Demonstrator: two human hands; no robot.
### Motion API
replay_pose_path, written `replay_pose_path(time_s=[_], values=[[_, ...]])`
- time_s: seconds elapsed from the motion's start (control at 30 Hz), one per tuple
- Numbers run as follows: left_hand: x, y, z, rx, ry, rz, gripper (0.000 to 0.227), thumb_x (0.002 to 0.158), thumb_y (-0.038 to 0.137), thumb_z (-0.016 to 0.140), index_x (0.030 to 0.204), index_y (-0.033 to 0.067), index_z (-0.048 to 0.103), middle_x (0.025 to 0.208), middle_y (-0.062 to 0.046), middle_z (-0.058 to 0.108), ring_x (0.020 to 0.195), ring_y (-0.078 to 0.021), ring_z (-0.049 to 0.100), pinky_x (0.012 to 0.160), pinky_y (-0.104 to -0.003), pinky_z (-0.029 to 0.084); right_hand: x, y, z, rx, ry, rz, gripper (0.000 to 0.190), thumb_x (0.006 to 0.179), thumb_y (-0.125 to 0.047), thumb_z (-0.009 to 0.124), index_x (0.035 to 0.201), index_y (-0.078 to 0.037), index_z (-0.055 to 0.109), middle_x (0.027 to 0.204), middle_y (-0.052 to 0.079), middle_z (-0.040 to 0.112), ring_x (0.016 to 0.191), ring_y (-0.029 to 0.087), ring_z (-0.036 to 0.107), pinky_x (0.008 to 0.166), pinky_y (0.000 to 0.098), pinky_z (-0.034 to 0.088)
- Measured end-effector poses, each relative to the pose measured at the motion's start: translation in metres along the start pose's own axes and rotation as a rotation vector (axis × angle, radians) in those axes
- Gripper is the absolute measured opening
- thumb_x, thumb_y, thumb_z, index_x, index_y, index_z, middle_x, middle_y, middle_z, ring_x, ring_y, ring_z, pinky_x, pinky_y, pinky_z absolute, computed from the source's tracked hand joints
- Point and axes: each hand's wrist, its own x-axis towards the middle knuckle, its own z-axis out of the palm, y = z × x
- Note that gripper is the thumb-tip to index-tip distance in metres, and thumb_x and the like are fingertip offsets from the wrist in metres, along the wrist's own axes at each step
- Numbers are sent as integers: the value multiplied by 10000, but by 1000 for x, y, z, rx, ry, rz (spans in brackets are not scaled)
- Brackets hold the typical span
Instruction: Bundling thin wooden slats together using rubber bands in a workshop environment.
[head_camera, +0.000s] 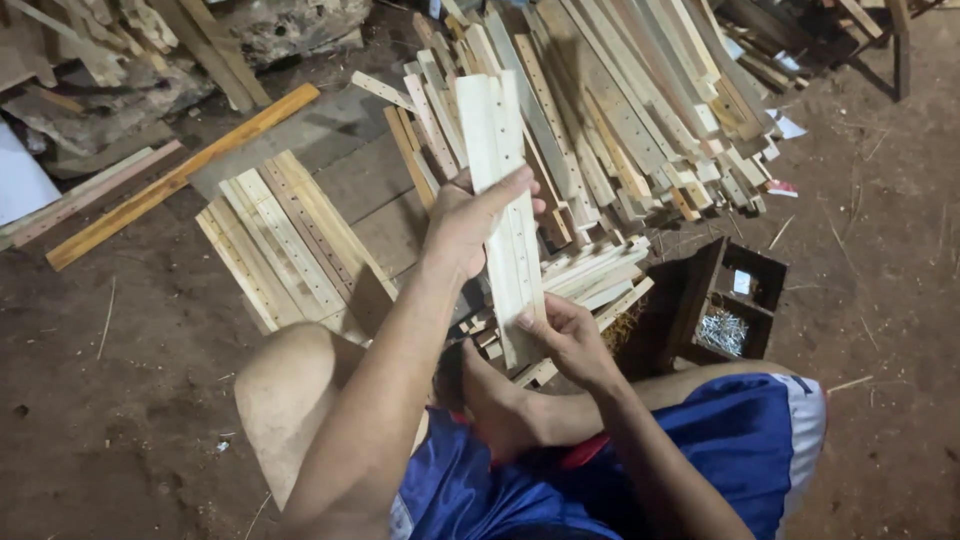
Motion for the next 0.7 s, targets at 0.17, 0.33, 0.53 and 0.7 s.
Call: replay_pose_path(time_s=[0.17,0.33,0.53,0.7], values=[[7,6,0,-178,-27,71,470,728,237,928,1047,29,653,938,-232,764,793,-355,785,691,-515,675,0,-18,24,849,701,252,946,844,-798,460,1408,-48,573,1136,148,628,1029,300,627,939,468,521],[-6,-5,9,-180,-54,58,414,775,199,895,1042,6,645,926,-239,760,763,-357,780,699,-525,664,7,-17,10,1028,724,291,915,837,-757,519,1460,-87,553,1285,207,596,1126,322,635,941,418,547],[-4,-19,16,-165,-104,70,394,789,175,887,1025,-5,629,855,-238,742,657,-337,766,579,-488,678,5,8,-31,356,86,11,692,935,-445,537,1486,-35,457,1259,229,641,1149,319,639,1001,485,522],[-13,-21,24,-119,-145,52,413,785,162,888,1007,-32,600,785,-236,726,575,-311,741,535,-461,670,-3,15,-20,-56,26,4,459,859,-211,826,1226,8,658,1008,176,719,902,286,712,832,462,592]])
